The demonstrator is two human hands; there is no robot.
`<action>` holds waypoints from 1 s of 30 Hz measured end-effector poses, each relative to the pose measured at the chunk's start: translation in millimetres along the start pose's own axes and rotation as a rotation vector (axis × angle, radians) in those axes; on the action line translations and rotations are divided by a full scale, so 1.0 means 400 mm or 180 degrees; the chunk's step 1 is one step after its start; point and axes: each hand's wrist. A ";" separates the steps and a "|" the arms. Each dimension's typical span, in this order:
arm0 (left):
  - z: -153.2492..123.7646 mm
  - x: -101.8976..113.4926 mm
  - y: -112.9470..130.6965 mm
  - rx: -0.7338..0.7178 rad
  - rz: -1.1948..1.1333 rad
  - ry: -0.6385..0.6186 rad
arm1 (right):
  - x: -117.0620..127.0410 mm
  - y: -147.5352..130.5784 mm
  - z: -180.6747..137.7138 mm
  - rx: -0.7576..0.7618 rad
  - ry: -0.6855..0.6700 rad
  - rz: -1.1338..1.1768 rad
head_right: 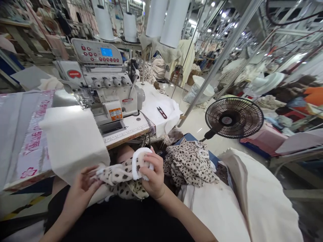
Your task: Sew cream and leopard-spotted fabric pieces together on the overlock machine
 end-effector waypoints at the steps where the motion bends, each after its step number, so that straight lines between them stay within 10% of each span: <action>1: -0.006 -0.010 -0.007 0.0488 -0.0337 -0.0521 | 0.000 -0.003 0.002 -0.0033 -0.0009 0.0043; 5: -0.033 -0.035 -0.009 0.1251 -0.0843 -0.2594 | 0.002 -0.004 0.009 -0.0032 -0.0051 0.0166; 8: -0.055 -0.052 -0.001 0.1226 -0.0696 -0.2957 | 0.005 0.002 0.009 -0.0068 -0.0034 0.0181; 18: -0.060 -0.170 0.019 0.0377 -0.0369 -0.1484 | -0.008 -0.012 0.010 -0.0969 0.0056 0.0481; 24: -0.021 -0.098 0.060 0.0001 -0.0259 -0.0326 | 0.027 0.051 0.031 -0.1079 0.0241 0.0234; 30: 0.014 0.015 0.110 -0.2580 0.0431 0.1059 | 0.087 0.135 -0.019 -0.0438 0.0167 -0.0616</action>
Point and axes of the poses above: each hand's wrist, its own z-axis towards the middle knuckle, its own x-axis out of the back of the hand, y = z × x, and after that the axes turned 8 degrees about y, right-handed
